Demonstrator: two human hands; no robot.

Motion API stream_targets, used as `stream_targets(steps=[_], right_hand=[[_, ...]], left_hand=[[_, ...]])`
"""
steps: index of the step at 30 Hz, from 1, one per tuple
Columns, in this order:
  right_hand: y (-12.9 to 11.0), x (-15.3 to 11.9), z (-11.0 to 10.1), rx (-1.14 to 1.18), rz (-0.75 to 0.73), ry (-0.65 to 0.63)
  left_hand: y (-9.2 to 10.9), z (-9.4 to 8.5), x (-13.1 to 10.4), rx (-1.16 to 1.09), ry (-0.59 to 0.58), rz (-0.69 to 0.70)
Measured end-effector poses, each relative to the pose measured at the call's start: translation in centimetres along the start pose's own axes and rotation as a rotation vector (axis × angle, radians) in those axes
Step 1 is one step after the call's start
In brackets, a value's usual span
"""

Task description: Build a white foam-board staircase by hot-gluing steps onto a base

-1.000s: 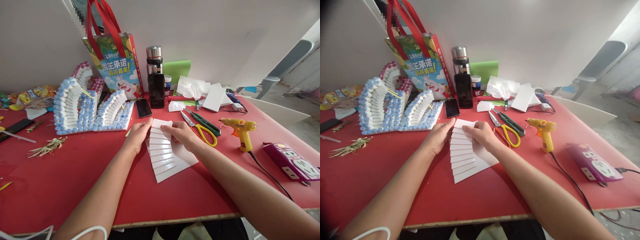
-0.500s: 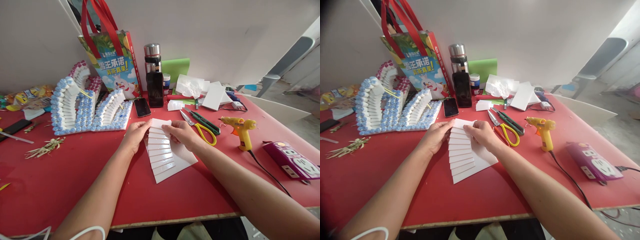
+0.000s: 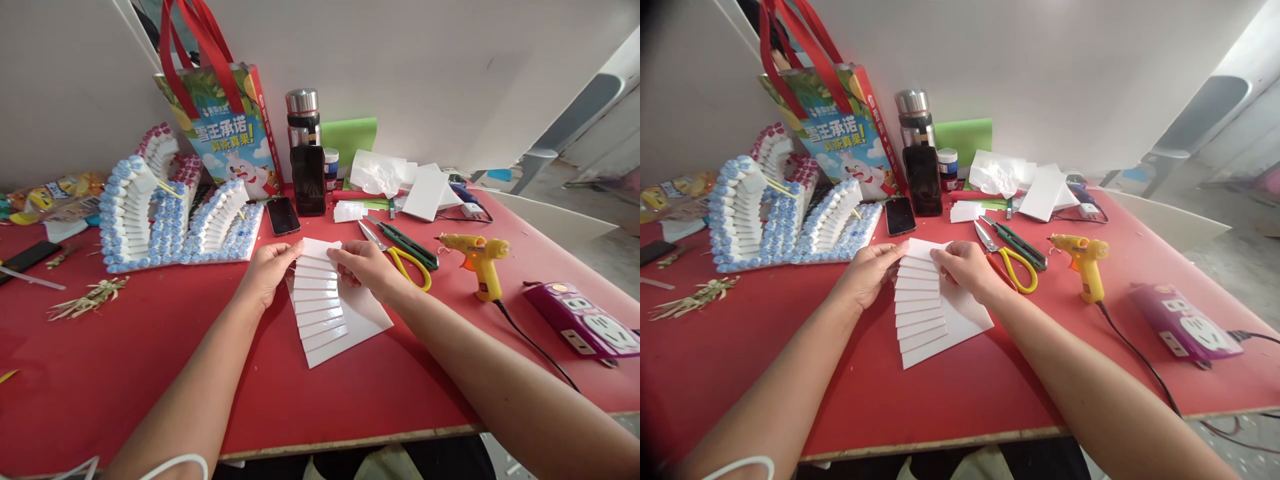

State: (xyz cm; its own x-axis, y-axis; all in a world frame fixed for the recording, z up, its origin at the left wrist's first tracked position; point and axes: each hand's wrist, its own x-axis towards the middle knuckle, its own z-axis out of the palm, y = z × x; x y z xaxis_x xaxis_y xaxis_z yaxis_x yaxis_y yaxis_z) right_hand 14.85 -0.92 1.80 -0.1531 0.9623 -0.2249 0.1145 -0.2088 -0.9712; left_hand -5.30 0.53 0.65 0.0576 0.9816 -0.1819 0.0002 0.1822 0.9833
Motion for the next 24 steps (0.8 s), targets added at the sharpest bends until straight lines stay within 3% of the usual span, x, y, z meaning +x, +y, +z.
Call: stream_targets(steps=[10, 18, 24], right_hand=[[-0.3, -0.3, -0.1, 0.032, -0.003, -0.007], [0.1, 0.4, -1.9, 0.106, -0.064, 0.123], [0.1, 0.8, -3.0, 0.108, -0.157, 0.212]], left_hand=[[0.4, 0.2, -0.2, 0.015, 0.004, -0.008], [0.3, -0.6, 0.6, 0.096, 0.353, 0.205], [0.7, -0.5, 0.3, 0.079, 0.389, 0.286]])
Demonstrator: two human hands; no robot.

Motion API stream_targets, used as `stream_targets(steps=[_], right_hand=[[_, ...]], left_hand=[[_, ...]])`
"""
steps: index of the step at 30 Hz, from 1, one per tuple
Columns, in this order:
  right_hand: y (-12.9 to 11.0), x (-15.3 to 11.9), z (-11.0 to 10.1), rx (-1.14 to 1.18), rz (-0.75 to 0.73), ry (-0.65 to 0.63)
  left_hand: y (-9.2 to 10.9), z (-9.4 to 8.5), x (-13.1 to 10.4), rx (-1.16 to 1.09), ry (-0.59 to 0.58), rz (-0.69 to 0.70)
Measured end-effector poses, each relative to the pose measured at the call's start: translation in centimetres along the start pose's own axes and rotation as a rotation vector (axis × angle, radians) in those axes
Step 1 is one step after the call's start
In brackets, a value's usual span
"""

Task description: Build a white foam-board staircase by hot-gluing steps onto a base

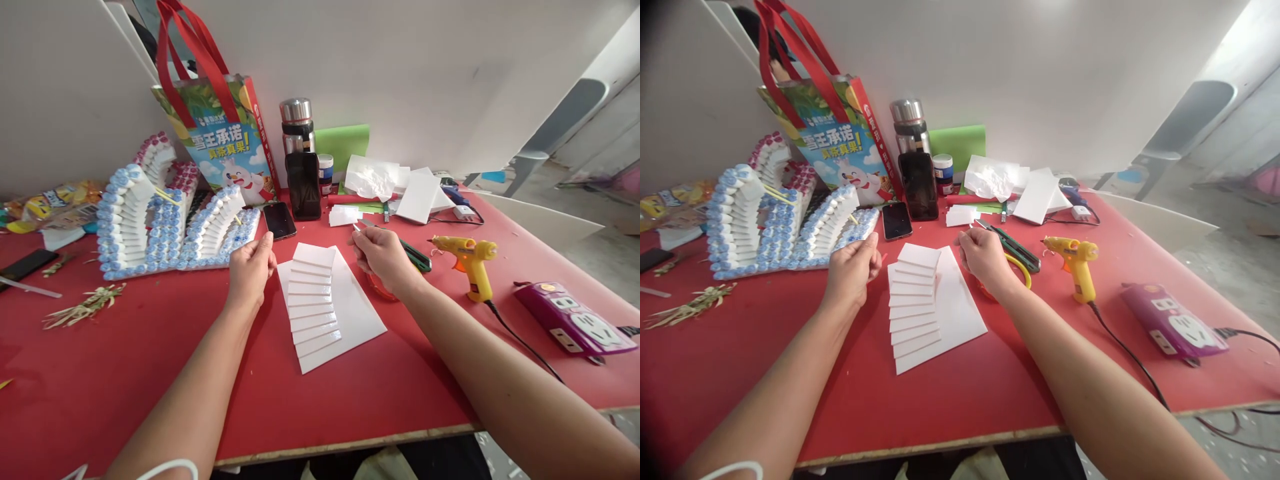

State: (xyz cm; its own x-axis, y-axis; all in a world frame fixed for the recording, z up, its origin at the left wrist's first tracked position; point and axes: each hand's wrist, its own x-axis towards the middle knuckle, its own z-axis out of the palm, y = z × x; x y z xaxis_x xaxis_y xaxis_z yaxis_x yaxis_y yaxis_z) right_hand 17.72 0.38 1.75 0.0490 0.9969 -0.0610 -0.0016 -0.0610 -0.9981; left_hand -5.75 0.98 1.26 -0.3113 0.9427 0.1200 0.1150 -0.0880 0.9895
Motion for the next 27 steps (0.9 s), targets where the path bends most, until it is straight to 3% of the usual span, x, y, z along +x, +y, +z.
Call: stream_targets(steps=[7, 12, 16, 19, 23, 27], right_hand=[[0.3, 0.9, -1.0, -0.046, -0.082, 0.044], [0.7, 1.0, -1.0, -0.325, -0.143, 0.051], [1.0, 0.9, -0.8, -0.445, -0.185, 0.058], [1.0, 0.8, -0.8, -0.492, -0.207, 0.070], [0.8, 0.8, -0.8, -0.531, -0.228, 0.085], [0.7, 0.8, -0.6, -0.562, -0.246, 0.106]], left_hand=[[-0.8, -0.3, 0.4, -0.055, 0.074, 0.061], [2.5, 0.3, 3.3, 0.029, -0.078, 0.119], [5.1, 3.8, 7.5, 0.330, -0.401, 0.263], [4.8, 7.8, 9.9, 0.650, -0.622, 0.507], [3.3, 12.0, 11.0, 0.855, -0.722, 0.583], [3.1, 14.0, 10.8, 1.062, -0.802, 0.632]])
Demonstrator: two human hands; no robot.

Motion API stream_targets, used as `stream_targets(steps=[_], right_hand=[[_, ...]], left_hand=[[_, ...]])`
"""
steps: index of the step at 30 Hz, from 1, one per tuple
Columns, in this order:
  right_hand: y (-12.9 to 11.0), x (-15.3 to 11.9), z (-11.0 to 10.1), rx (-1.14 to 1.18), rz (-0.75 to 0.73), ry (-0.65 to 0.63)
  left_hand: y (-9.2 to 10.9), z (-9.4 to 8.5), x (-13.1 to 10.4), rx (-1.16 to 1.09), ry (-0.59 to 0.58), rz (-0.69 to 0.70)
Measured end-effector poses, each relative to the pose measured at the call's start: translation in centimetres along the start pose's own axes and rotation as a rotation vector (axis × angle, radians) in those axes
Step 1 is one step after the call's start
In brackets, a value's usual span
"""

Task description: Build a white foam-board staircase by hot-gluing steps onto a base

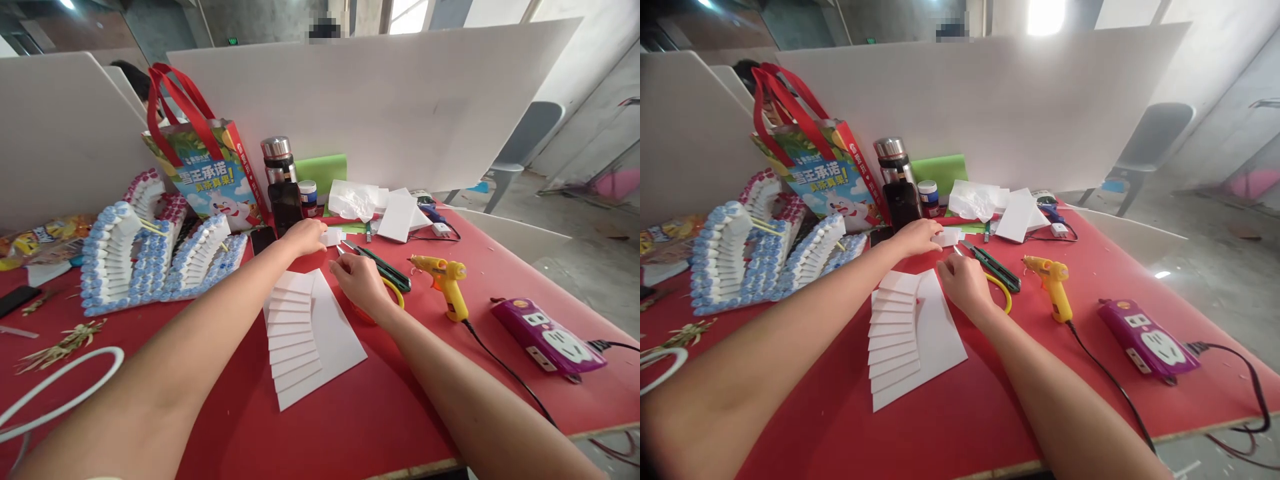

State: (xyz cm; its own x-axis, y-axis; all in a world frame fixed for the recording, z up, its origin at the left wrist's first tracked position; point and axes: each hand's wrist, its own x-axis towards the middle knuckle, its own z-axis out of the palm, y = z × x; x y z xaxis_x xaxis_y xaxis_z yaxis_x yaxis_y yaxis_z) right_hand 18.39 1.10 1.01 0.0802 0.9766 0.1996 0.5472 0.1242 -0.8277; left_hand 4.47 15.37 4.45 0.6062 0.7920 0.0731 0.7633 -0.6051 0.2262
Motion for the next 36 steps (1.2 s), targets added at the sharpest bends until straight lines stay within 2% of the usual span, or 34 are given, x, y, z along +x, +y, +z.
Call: stream_targets(steps=[3, 7, 10, 13, 16, 18, 19, 21, 23, 25, 28, 32, 36], right_hand=[[-0.1, 0.0, 0.1, -0.015, -0.011, 0.012], [0.0, 0.0, 0.1, -0.021, -0.027, 0.036], [0.1, 0.0, 0.1, -0.018, -0.040, 0.049], [0.3, 0.1, 0.1, -0.009, -0.043, 0.069], [0.5, 0.4, 0.0, 0.120, -0.030, 0.117], [0.5, 0.6, -0.2, 0.307, -0.013, 0.136], [0.4, 0.6, -0.3, 0.412, -0.009, 0.135], [-0.1, 0.6, -0.7, 0.612, -0.011, 0.096], [-0.8, 0.4, -1.1, 0.791, -0.020, 0.026], [-1.6, 0.0, -1.4, 0.912, -0.027, -0.054], [-2.5, -0.8, -1.5, 0.958, -0.058, -0.157], [-3.1, -1.6, -1.1, 0.922, -0.065, -0.271], [-3.1, -1.7, -1.0, 0.937, -0.013, -0.309]], left_hand=[[0.9, 0.2, 0.5, 0.089, -0.050, 0.005], [1.3, 0.8, 1.0, 0.113, -0.047, -0.004], [0.9, 0.7, 1.2, 0.045, -0.008, -0.010], [0.6, -0.6, 0.6, -0.099, 0.032, -0.016], [1.3, -3.1, -1.9, -0.375, 0.068, -0.011], [2.5, -4.8, -4.9, -1.011, 0.033, -0.013], [3.2, -5.4, -6.6, -1.226, 0.016, -0.021], [4.6, -5.9, -10.3, -1.488, -0.022, -0.068], [5.6, -5.6, -13.6, -1.654, -0.025, -0.098], [6.0, -4.6, -16.0, -1.747, 0.000, -0.127], [5.9, -2.9, -18.0, -1.809, 0.052, -0.190], [5.8, -1.5, -18.6, -1.818, 0.052, -0.262], [6.3, -1.1, -18.6, -1.706, 0.052, -0.206]])
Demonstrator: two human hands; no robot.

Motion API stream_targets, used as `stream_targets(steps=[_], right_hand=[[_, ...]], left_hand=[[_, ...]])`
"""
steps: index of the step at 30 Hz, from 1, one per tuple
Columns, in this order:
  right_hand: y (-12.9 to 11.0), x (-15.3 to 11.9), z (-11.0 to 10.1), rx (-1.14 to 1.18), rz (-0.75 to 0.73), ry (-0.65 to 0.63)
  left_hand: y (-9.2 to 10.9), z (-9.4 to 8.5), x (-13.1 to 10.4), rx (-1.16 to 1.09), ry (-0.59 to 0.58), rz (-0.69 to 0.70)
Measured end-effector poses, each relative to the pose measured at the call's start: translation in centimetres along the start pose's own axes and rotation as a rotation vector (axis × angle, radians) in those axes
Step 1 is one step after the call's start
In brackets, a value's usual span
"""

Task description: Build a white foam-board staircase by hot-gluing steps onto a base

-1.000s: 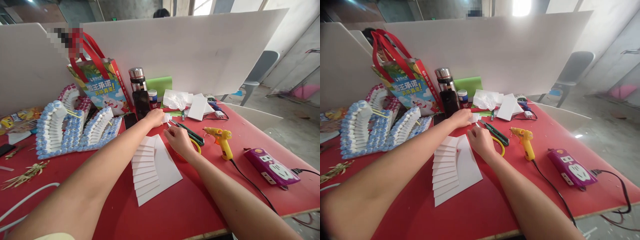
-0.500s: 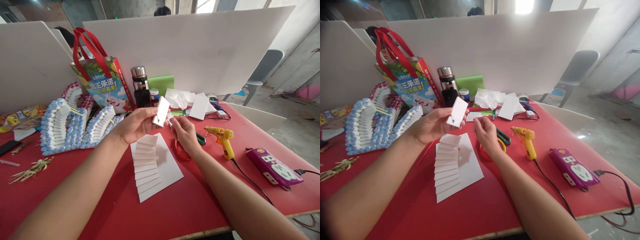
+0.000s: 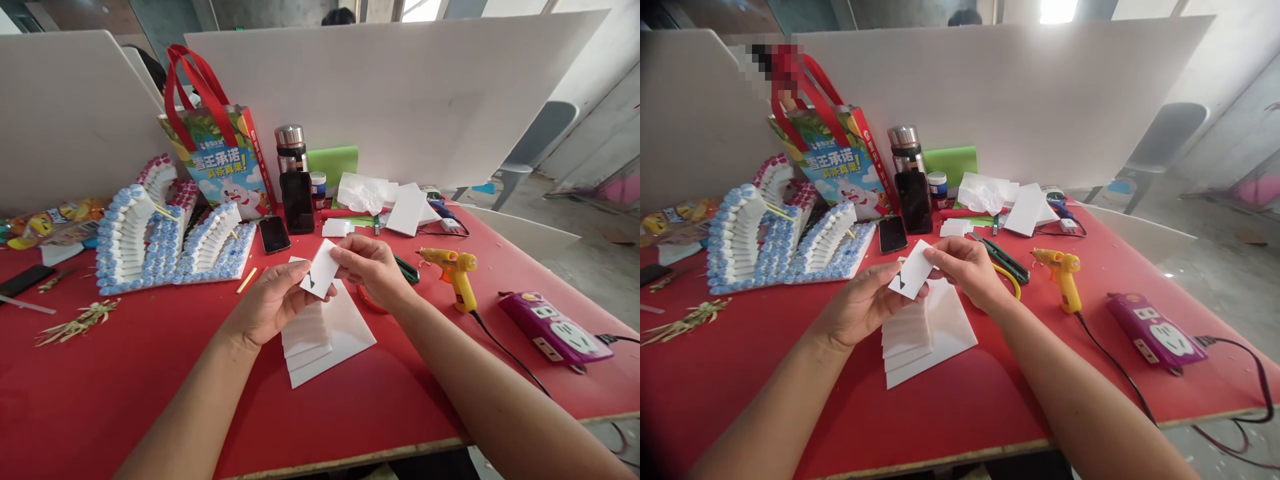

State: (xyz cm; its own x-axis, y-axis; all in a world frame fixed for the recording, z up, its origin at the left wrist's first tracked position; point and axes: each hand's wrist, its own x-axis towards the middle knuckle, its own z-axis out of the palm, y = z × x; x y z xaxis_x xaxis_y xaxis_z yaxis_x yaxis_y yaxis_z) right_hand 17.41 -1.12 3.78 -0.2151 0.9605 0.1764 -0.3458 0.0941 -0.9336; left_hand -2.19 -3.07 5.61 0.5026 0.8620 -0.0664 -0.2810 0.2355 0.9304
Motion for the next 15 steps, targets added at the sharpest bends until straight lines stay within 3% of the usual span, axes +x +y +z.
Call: stream_targets(steps=[3, 10, 13, 15], right_hand=[[-0.1, 0.0, -0.1, 0.024, 0.005, 0.033], [0.4, 0.0, 0.1, 0.096, 0.042, -0.004], [0.7, 0.1, 0.2, 0.034, -0.054, 0.001], [0.7, 0.1, 0.1, -0.069, -0.172, 0.018]], left_hand=[[-0.4, 0.3, -0.2, 0.175, 0.039, 0.098], [1.0, -0.4, 0.3, 0.535, 0.363, 0.214], [2.1, -1.0, 1.0, 0.637, 0.423, 0.322], [2.1, -1.4, 1.2, 0.591, 0.416, 0.378]])
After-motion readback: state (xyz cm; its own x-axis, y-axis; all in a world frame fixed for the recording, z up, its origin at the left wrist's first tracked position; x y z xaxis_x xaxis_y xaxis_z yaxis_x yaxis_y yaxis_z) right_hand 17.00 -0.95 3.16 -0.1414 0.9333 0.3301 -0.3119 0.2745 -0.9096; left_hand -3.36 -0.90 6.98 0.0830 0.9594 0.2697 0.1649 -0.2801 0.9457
